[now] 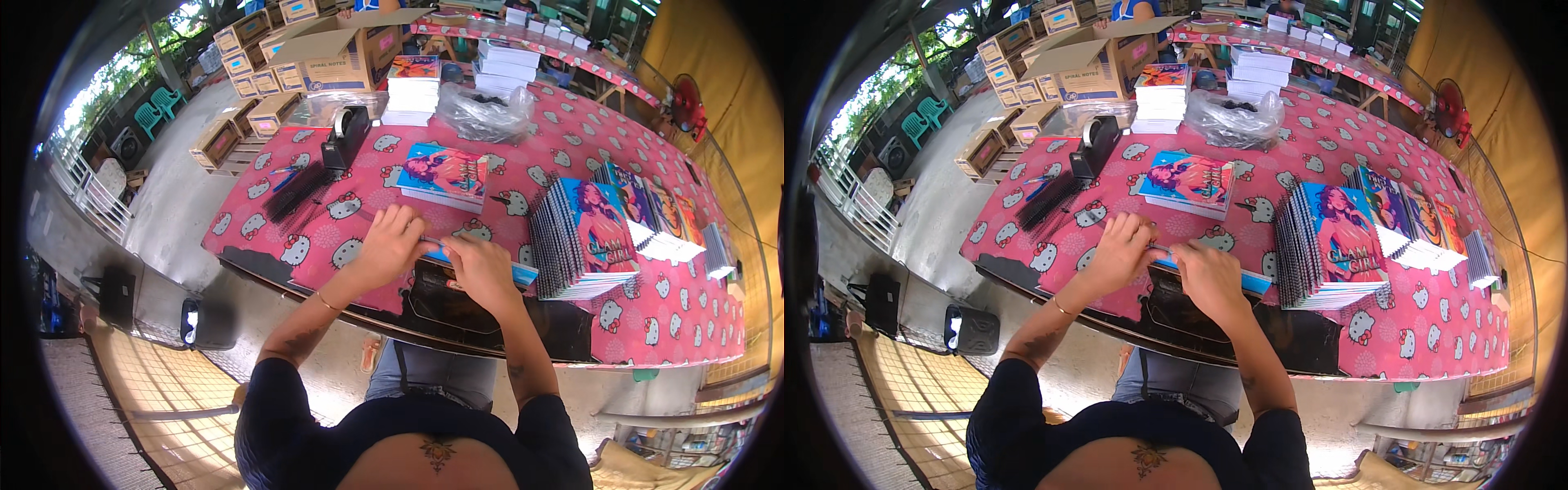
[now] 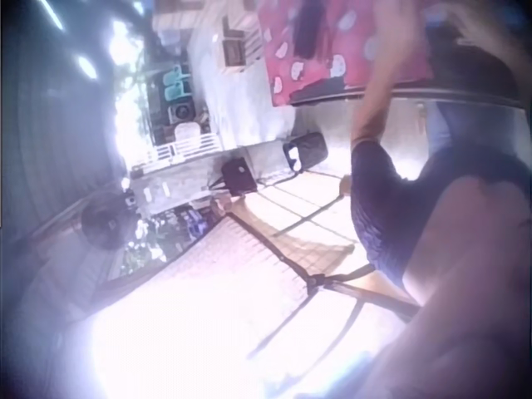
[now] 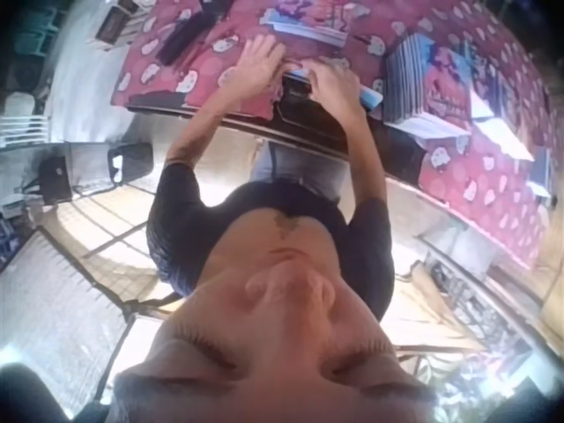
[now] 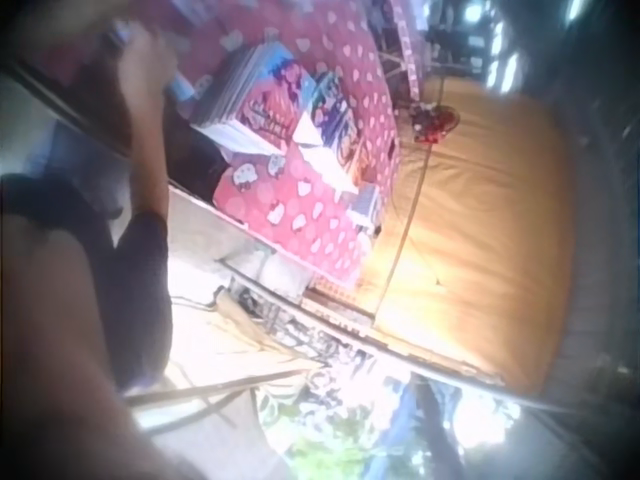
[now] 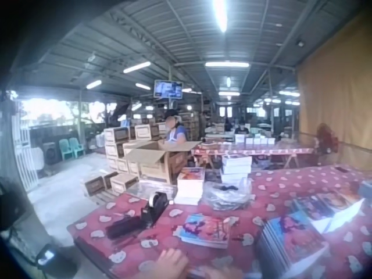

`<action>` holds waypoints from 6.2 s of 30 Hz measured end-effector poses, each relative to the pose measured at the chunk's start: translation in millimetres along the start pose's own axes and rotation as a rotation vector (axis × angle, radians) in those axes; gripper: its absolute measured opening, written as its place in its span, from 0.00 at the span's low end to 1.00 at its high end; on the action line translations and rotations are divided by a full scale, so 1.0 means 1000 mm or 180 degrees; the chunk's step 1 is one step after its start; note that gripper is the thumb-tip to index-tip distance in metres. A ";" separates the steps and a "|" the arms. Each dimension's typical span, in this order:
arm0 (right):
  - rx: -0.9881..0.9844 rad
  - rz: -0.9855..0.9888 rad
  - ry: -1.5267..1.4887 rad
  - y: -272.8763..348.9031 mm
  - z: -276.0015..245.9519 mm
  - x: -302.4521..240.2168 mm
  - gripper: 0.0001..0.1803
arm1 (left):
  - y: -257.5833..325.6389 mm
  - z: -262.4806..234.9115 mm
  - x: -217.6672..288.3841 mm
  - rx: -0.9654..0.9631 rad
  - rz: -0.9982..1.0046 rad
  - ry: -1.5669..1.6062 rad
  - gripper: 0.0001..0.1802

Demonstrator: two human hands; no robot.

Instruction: The person manually inserts spiral coils into the pre-punched holes of stacks of paper and covers to assemble notebooks, then stacks the finished notebooks on a table.

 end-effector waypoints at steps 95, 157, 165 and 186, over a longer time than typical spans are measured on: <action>-0.0101 0.0638 -0.1884 0.080 -0.005 0.065 0.15 | 0.001 0.048 0.100 0.0146 0.1214 -0.0408 0.45; 0.1558 0.0185 -0.0367 0.060 -0.074 0.044 0.35 | -0.126 0.025 -0.033 0.1067 0.0441 0.0253 0.16; 0.1430 0.0989 -0.2662 0.105 -0.009 0.066 0.19 | -0.079 -0.069 0.111 0.0881 0.1771 0.0640 0.17; 0.1361 0.1074 -0.2786 0.092 0.044 0.044 0.33 | 0.044 0.043 0.025 0.1843 -0.1659 0.3856 0.27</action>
Point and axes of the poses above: each hand's wrist, its own y-axis away from the middle knuckle, its own z-axis out of the palm, x = y × z, the point moved 3 cm from there along -y, towards the middle knuckle, and after that the axes turned 2 degrees about -x, right-handed, at the moved point
